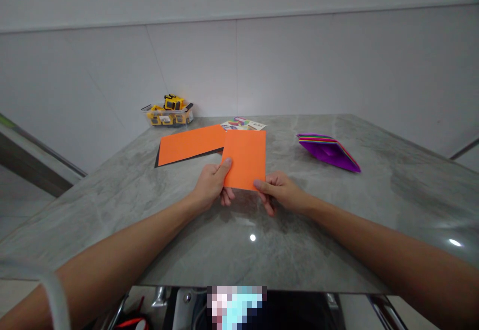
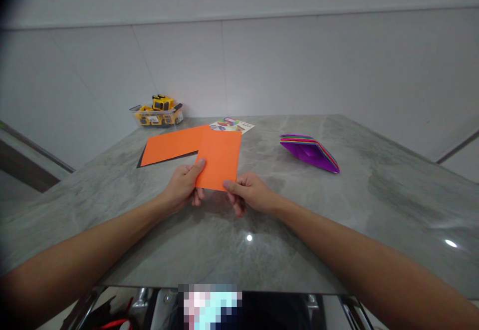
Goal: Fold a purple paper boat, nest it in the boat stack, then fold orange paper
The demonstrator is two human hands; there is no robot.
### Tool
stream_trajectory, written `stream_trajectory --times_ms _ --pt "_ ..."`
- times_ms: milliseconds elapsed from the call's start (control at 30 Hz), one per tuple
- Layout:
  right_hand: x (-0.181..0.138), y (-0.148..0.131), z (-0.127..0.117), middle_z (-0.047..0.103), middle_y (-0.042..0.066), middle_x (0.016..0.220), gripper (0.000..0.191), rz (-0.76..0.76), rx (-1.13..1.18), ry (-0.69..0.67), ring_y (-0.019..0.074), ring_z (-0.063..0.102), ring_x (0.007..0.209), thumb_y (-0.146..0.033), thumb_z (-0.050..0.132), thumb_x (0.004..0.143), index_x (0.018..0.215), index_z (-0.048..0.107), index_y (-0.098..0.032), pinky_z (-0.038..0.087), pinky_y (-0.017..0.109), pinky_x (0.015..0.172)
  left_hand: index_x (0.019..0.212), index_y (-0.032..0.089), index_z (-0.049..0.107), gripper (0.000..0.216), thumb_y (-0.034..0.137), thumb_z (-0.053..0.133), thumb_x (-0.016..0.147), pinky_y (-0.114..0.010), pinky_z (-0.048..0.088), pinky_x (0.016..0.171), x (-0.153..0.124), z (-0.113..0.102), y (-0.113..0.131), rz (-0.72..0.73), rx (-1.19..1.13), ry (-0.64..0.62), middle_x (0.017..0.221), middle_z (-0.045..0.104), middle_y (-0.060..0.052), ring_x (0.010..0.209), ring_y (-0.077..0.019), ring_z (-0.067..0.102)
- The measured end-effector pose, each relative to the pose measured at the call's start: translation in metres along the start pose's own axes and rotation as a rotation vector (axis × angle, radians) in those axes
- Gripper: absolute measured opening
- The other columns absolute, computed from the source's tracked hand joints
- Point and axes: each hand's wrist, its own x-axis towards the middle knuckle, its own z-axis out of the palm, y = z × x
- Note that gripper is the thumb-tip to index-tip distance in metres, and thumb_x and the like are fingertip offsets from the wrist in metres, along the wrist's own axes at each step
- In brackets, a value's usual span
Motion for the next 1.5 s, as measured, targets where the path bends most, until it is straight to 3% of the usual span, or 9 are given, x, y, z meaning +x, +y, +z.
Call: stream_trajectory --times_ms 233,533,600,700,833,1000,1200,1333,1500 --pt "0.008 0.004 -0.003 0.062 0.002 0.049 0.052 -0.022 0.028 0.224 0.0092 0.054 0.038 -0.065 0.067 0.065 0.062 0.061 -0.013 0.038 0.018 0.036 0.051 0.017 0.047 0.054 0.055 0.040 0.089 -0.016 0.032 0.024 -0.002 -0.003 0.002 0.080 0.176 -0.034 0.033 0.054 0.000 0.022 -0.0089 0.045" --pt "0.006 0.009 -0.008 0.053 -0.003 0.041 0.047 0.058 0.242 0.143 0.0042 0.040 0.031 -0.057 0.075 0.060 0.063 0.063 -0.011 0.021 0.017 0.032 0.039 0.017 0.044 0.062 0.058 0.044 0.086 -0.017 0.030 0.024 -0.002 -0.007 0.003 0.101 0.054 -0.136 0.031 0.052 -0.003 0.021 -0.0088 0.043" --pt "0.007 0.008 -0.008 0.054 -0.002 0.043 0.046 0.047 0.253 0.182 0.0041 0.040 0.032 -0.055 0.076 0.059 0.063 0.063 -0.011 0.020 0.017 0.033 0.042 0.015 0.048 0.061 0.061 0.046 0.083 -0.018 0.032 0.026 0.000 -0.009 0.000 0.100 -0.036 -0.163 0.033 0.054 -0.003 0.023 -0.0093 0.045" --pt "0.008 0.005 -0.007 0.054 -0.002 0.043 0.046 0.014 0.255 0.268 0.0039 0.039 0.032 -0.055 0.075 0.060 0.060 0.061 -0.012 0.019 0.018 0.033 0.060 0.012 0.060 0.062 0.070 0.049 0.075 -0.021 0.040 0.033 0.000 -0.011 -0.005 0.148 -0.159 -0.326 0.049 0.064 -0.006 0.032 -0.0128 0.055" --pt "0.008 0.002 -0.001 0.052 -0.003 0.041 0.047 -0.024 0.229 0.343 0.0044 0.036 0.031 -0.058 0.073 0.060 0.056 0.059 -0.014 0.020 0.019 0.033 0.077 0.012 0.062 0.061 0.071 0.063 0.063 -0.022 0.042 0.040 -0.008 -0.004 -0.011 0.202 -0.013 -0.498 0.061 0.068 -0.006 0.041 -0.0140 0.061" --pt "0.008 0.005 0.009 0.051 -0.003 0.039 0.050 -0.049 0.130 0.269 0.0054 0.038 0.031 -0.062 0.069 0.064 0.055 0.059 -0.014 0.023 0.019 0.034 0.064 0.016 0.057 0.055 0.067 0.046 0.079 -0.021 0.037 0.038 -0.016 0.009 -0.018 0.139 0.145 -0.343 0.043 0.055 0.001 0.034 -0.0097 0.050" --pt "0.008 0.005 0.009 0.055 0.000 0.042 0.051 -0.035 0.156 0.211 0.0072 0.046 0.033 -0.062 0.068 0.065 0.056 0.060 -0.012 0.028 0.018 0.033 0.055 0.017 0.054 0.054 0.060 0.039 0.085 -0.021 0.032 0.037 -0.015 0.004 -0.016 0.129 0.210 -0.377 0.034 0.048 0.002 0.030 -0.0096 0.046" --pt "0.009 0.003 0.008 0.059 0.000 0.048 0.045 -0.046 0.250 0.282 0.0083 0.050 0.036 -0.054 0.076 0.061 0.065 0.063 -0.011 0.032 0.018 0.033 0.052 0.017 0.052 0.056 0.062 0.040 0.083 -0.021 0.031 0.035 -0.013 0.000 -0.013 0.103 0.218 -0.423 0.032 0.045 0.002 0.028 -0.0091 0.043" --pt "0.011 0.002 0.012 0.055 -0.002 0.043 0.041 -0.040 0.344 0.361 0.0057 0.044 0.035 -0.049 0.079 0.059 0.064 0.063 -0.012 0.029 0.017 0.033 0.061 0.016 0.057 0.047 0.059 0.053 0.078 -0.020 0.038 0.038 -0.015 0.007 -0.012 0.131 0.196 -0.333 0.044 0.055 0.001 0.035 -0.0098 0.050"
